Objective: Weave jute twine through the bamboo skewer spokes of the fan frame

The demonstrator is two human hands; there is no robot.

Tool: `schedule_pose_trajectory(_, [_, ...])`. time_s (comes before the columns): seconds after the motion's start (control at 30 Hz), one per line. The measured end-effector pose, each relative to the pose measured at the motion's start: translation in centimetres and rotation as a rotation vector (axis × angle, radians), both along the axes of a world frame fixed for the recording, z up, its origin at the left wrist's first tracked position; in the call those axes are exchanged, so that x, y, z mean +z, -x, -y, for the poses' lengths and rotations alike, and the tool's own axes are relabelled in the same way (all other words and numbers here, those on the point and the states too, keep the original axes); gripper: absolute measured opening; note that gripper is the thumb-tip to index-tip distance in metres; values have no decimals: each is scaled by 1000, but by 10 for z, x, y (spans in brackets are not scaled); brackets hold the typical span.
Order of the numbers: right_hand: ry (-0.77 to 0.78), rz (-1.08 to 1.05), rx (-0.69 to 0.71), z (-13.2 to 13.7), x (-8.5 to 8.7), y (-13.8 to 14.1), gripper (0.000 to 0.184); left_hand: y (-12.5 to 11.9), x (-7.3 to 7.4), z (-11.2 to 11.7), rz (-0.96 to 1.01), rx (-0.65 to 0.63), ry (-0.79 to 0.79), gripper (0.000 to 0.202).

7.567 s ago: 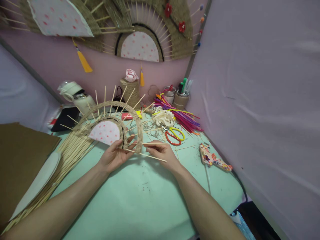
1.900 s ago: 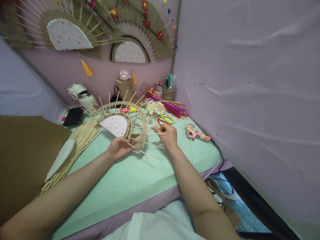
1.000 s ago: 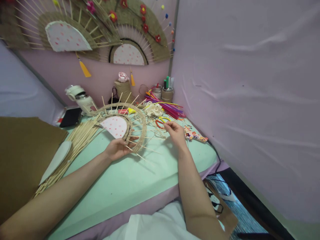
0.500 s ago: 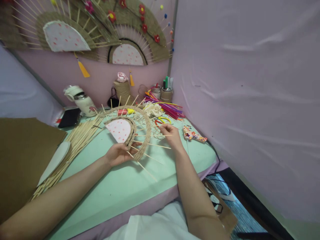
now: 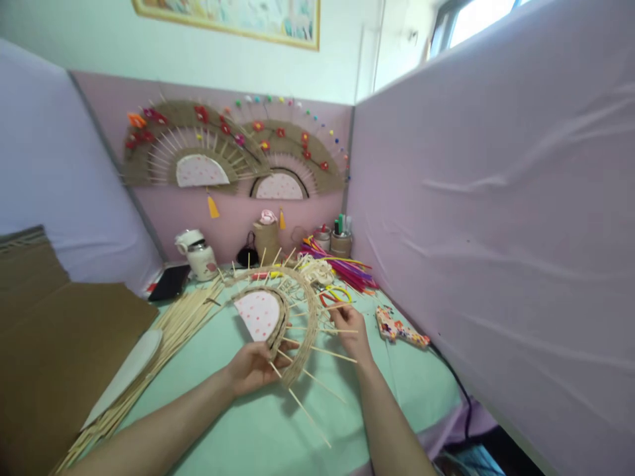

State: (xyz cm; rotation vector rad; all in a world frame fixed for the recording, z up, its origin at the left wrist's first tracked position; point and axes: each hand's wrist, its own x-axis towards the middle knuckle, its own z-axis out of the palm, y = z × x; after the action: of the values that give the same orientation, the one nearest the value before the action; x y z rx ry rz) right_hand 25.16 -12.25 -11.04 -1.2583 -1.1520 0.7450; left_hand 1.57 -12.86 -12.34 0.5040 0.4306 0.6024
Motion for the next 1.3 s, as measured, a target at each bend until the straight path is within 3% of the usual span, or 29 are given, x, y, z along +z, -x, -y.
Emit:
schedule_pose_trajectory(0.1, [-30, -16, -8, -6, -4, 0, 34, -1, 1, 0, -44, 56, 13, 56])
schedule_pose_trajectory(0.3, [-61, -42, 41, -21, 2, 5, 40, 4, 5, -2, 0, 28, -21, 46])
schedule_pose_trajectory(0.6, [-26, -11, 250, -27, 56, 15, 31, 18, 21, -11, 8, 76, -36, 45])
schedule_pose_trajectory(0.7, [-36, -38, 295, -33, 64, 21, 26, 25, 24, -12, 14, 96, -69, 45])
schedule_pose_trajectory(0.9, [-34, -120, 364, -40, 44, 27, 23, 45, 14, -12, -27, 148, -97, 45])
schedule_pose_trajectory(1.03, [-1, -117, 365, -41, 28, 23, 23, 53, 6, -9, -37, 102, -131, 44])
schedule_pose_trajectory(1.3, [-9, -45, 373, -39, 24, 19, 24, 56, 7, -9, -33, 71, -186, 47])
